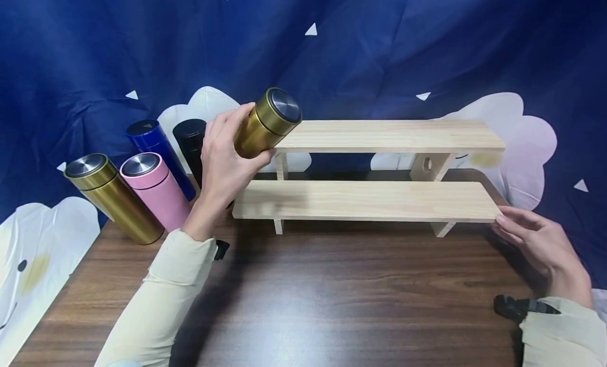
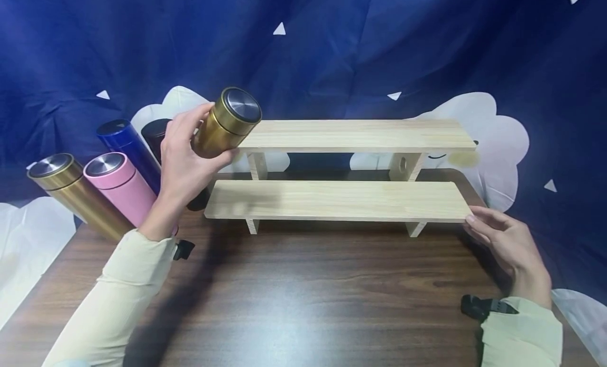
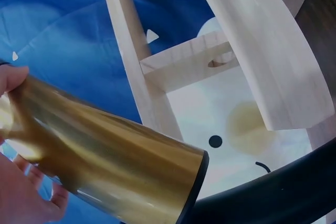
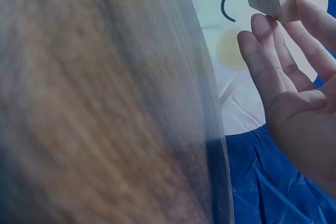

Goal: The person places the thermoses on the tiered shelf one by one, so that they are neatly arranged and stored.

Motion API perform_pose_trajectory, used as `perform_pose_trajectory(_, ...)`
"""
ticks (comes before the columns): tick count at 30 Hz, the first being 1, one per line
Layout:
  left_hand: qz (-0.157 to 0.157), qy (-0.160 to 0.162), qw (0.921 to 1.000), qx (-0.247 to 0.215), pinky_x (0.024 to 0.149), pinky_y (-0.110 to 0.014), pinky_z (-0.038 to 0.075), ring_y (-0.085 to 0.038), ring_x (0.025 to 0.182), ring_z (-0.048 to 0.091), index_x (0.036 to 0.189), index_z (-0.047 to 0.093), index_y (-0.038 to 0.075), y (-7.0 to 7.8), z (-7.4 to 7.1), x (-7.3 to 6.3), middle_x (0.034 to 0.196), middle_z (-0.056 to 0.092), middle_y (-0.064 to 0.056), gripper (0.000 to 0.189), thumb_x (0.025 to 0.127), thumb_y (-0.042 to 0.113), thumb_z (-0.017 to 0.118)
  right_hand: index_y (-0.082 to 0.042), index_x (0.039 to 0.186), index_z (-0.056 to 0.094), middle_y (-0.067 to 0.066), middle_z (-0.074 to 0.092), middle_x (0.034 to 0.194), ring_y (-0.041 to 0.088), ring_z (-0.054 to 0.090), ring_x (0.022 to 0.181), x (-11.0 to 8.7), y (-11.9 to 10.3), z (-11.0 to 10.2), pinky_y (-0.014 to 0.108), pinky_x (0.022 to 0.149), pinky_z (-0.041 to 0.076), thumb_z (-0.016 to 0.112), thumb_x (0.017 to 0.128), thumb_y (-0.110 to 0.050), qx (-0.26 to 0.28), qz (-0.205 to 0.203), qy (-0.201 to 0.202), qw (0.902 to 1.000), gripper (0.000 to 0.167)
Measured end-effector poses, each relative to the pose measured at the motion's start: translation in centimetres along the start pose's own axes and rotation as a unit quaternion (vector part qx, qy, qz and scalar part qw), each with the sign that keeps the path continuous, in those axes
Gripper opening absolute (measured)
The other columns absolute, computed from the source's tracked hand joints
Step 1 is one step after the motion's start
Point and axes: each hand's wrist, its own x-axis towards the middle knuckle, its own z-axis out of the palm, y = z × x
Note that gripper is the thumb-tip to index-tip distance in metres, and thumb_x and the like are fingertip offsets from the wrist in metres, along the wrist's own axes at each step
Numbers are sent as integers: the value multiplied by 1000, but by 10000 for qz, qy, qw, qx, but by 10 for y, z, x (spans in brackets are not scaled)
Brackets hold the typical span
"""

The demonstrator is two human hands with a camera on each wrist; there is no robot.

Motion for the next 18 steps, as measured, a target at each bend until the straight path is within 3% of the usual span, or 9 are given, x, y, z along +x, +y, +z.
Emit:
perform_pose_trajectory(6, 66, -14, 9998, 169, 98, -42, 37, -26, 118, 51, 136, 64, 20, 4, 5, 5, 127, 62, -8, 71, 70, 22, 88, -13, 111, 75, -1, 75, 101, 10, 73, 92, -1, 0, 1, 21, 79, 55, 59, 97, 8, 41, -64, -55, 10000, 30)
perform_pose_trajectory(13, 45, 60, 9996, 260, 99, -39, 36, -26, 120, 49, 138, 63, 19, 8, 8, 18, 130, 61, -8, 69, 74, 24, 87, -19, 104, 75, -6, 74, 95, 6, 73, 87, 3, -1, 4, 19, 75, 56, 73, 90, 0, -456, 314, 492, 9973, 24)
perform_pose_trajectory(18, 6, 15, 9996, 284, 98, -37, 36, -27, 118, 48, 138, 63, 19, 9, 14, 22, 130, 61, -8, 69, 73, 23, 87, -19, 103, 74, -8, 74, 94, 5, 73, 85, 2, -1, 5, 19, 74, 56, 76, 89, 0, -568, 339, 611, 9959, 24)
